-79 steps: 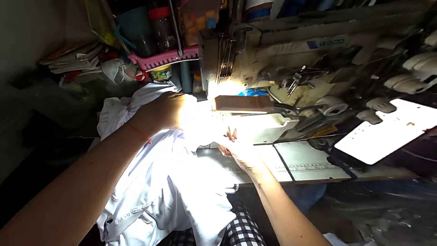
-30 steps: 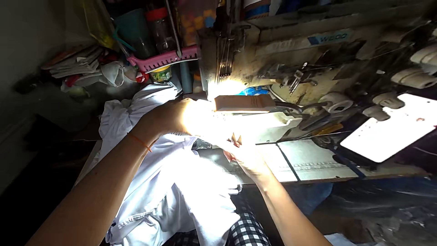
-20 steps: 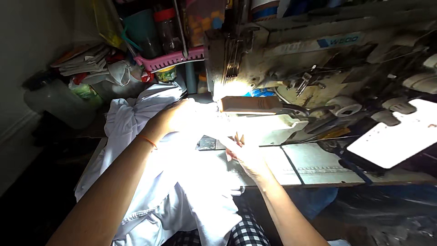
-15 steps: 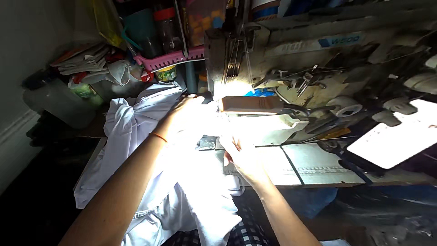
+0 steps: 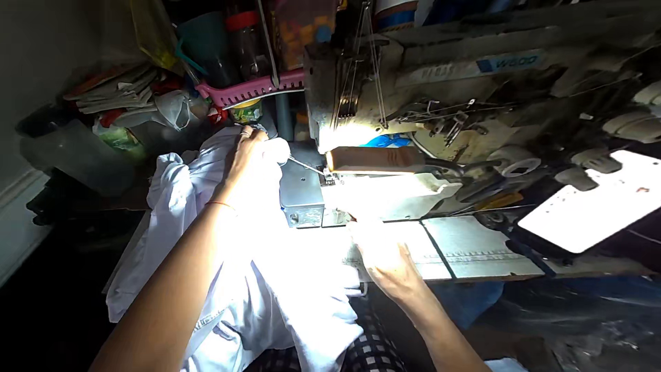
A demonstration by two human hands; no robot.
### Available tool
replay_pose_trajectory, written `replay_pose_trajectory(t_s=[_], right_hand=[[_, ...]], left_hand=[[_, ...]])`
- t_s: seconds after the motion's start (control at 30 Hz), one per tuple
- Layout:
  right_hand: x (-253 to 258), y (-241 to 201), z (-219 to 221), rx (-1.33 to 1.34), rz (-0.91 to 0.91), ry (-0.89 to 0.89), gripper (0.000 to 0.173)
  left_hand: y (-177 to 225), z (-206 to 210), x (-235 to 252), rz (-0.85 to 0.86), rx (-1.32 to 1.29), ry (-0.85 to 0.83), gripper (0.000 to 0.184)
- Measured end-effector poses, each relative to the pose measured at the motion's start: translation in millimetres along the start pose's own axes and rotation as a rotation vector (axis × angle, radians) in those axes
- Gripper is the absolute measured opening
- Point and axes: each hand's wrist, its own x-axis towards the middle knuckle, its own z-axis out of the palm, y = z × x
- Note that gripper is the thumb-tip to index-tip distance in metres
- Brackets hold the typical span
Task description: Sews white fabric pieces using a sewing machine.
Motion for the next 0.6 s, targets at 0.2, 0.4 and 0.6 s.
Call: replay_pose_trajectory(t_s=[0.2,0.4,0.6], right_hand=[[40.5,-21.7,-8.1,-0.344,-0.213,0.157,0.026],[83.1,-35.6,18.7,-0.334,-0.379,0.081,0.019],[58.6,-34.2,-13.3,0.184,-0.159,-0.095,0.023]], left_hand=[[12.2,-63.4,-61.4,0.073,-0.668,-0.154,0.011],[28.6,-67.6,-102.7,0.201,-0.795,-0.267,0.011],[-58.9,-96.6,-94.9,-0.091,-0.547,0.449,0.044]])
